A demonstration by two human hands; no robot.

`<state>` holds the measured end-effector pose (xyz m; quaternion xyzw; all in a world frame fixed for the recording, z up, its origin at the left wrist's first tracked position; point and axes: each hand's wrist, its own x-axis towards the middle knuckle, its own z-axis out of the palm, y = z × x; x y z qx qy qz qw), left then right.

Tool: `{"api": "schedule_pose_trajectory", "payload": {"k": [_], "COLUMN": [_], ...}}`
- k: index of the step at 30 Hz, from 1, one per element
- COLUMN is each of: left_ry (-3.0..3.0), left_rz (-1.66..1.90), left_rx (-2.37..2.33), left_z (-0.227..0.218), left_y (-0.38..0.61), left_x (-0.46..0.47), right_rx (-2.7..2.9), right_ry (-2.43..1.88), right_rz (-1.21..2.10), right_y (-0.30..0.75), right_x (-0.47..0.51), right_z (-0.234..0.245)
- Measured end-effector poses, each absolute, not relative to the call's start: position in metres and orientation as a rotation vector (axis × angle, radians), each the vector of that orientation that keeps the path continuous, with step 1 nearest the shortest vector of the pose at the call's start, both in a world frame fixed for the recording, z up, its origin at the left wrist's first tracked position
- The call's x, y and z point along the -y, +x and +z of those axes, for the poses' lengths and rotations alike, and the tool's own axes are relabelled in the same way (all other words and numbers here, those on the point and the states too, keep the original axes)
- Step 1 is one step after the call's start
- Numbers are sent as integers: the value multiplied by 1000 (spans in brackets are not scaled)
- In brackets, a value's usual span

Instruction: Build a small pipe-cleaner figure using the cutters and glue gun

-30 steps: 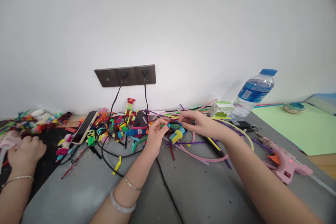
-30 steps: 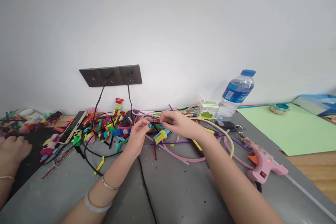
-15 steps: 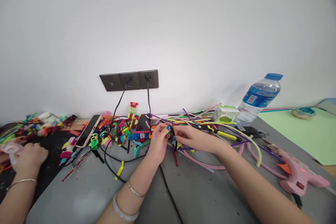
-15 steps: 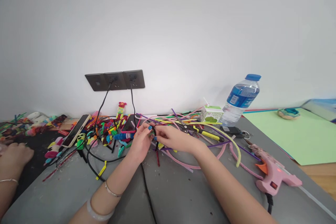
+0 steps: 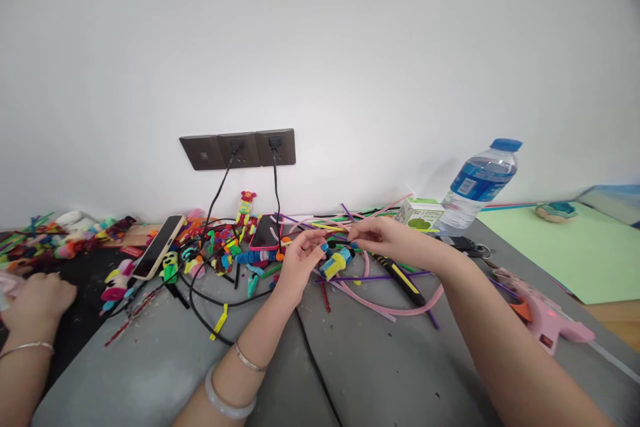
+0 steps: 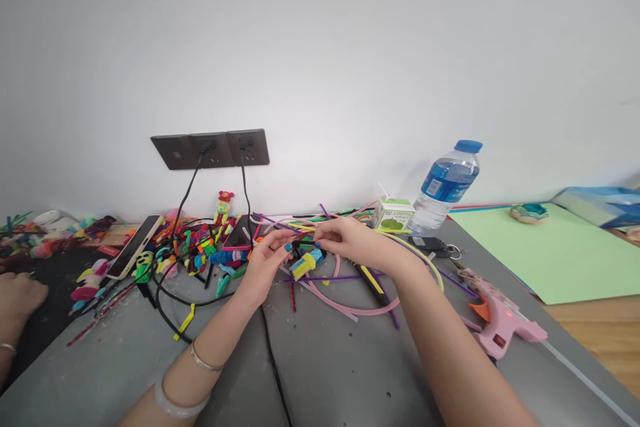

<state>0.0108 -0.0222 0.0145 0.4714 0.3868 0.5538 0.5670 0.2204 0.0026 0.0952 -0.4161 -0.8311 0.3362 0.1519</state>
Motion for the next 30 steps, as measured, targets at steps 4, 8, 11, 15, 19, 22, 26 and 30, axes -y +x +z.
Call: {"api": "schedule_pose_trajectory", "payload": {"k": [4, 8, 11, 15, 19, 22, 26, 30], "left_ry": [1142, 1208, 1243, 1311, 1382, 1404, 1452, 1536], "left_rz": [1251, 1162, 1076, 1015, 1044, 1077, 1060, 1047], "left_rx": [-911, -914, -882, -872, -903, -929, -922, -898], "left_z": [16, 20, 21, 19, 17, 19, 23, 24], "left_y": [10, 11, 13, 15, 12, 7, 3, 4], "left_x": [23, 26, 29, 30, 27, 25, 25, 25], "right_rx": [2384, 2368, 2337, 2331, 2369, 2394, 2422, 2459], "right_ry": [-1225, -1247, -1199, -1080, -982, -984, -1038, -1036], "right_rz": [910, 858, 836, 811, 767, 737, 707, 671], "right_y": [222, 220, 216, 210, 206, 207, 207, 204], "right_x": [-3, -1, 1, 5, 7, 8, 11, 16], "right_z": [95, 100, 105, 109, 111, 112, 114, 118]}}
